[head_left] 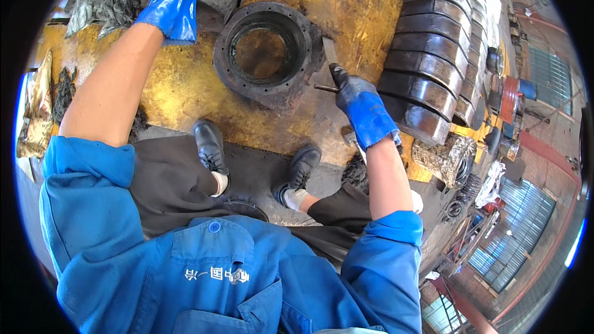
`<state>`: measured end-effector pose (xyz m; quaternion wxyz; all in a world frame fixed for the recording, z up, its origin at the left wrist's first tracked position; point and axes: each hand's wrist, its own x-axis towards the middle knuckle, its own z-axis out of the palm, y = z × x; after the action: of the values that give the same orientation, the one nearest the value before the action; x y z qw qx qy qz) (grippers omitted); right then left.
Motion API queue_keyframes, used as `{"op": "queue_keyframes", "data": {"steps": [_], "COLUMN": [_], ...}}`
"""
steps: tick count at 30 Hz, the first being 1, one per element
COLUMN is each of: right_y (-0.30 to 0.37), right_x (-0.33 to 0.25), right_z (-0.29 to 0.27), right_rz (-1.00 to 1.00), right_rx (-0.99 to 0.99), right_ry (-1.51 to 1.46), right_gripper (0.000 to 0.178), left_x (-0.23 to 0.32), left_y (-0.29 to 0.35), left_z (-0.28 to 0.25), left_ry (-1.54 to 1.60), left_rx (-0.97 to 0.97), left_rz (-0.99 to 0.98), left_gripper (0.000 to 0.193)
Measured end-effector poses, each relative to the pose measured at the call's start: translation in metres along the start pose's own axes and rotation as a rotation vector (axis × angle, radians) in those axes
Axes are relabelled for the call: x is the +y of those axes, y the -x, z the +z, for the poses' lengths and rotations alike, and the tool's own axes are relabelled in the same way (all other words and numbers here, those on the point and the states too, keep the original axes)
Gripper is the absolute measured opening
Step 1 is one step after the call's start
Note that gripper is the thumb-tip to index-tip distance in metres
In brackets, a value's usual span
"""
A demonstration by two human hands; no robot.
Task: The person uses a chisel and hammer to scrape and clean the inside of a large, circular metal part. They repeatedly strike the chisel to remove debris and then use their gloved hands to wipe away the loosened material.
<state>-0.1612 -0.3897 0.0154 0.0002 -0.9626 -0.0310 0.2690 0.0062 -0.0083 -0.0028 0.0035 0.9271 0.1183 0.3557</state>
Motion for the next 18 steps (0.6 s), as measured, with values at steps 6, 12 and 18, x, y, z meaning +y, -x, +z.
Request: {"op": "queue_keyframes", "data": {"steps": [6, 12, 18], "right_y": [0.047, 0.011, 0.026], "right_x": [-0.016, 0.027, 0.014], "right_z": [-0.009, 0.000, -0.007], "right_rz": [0.142, -0.037, 0.023], "right_rx": [-0.220, 0.017, -0.234], "right_ry": [-0.058, 0.002, 0.018], "right_gripper": [0.041, 0.044, 0.043], "left_x": [-0.017, 0.014, -0.020], "left_y": [0.003, 0.008, 0.013], "left_z": [0.001, 0.014, 0.026], "left_ry": [-0.009, 0.105, 0.013], "left_rx": [-0.064, -0.089, -0.009], "left_rz": [-0.048, -0.058, -0.064], "left_gripper": [0.053, 0.053, 0.055]}}
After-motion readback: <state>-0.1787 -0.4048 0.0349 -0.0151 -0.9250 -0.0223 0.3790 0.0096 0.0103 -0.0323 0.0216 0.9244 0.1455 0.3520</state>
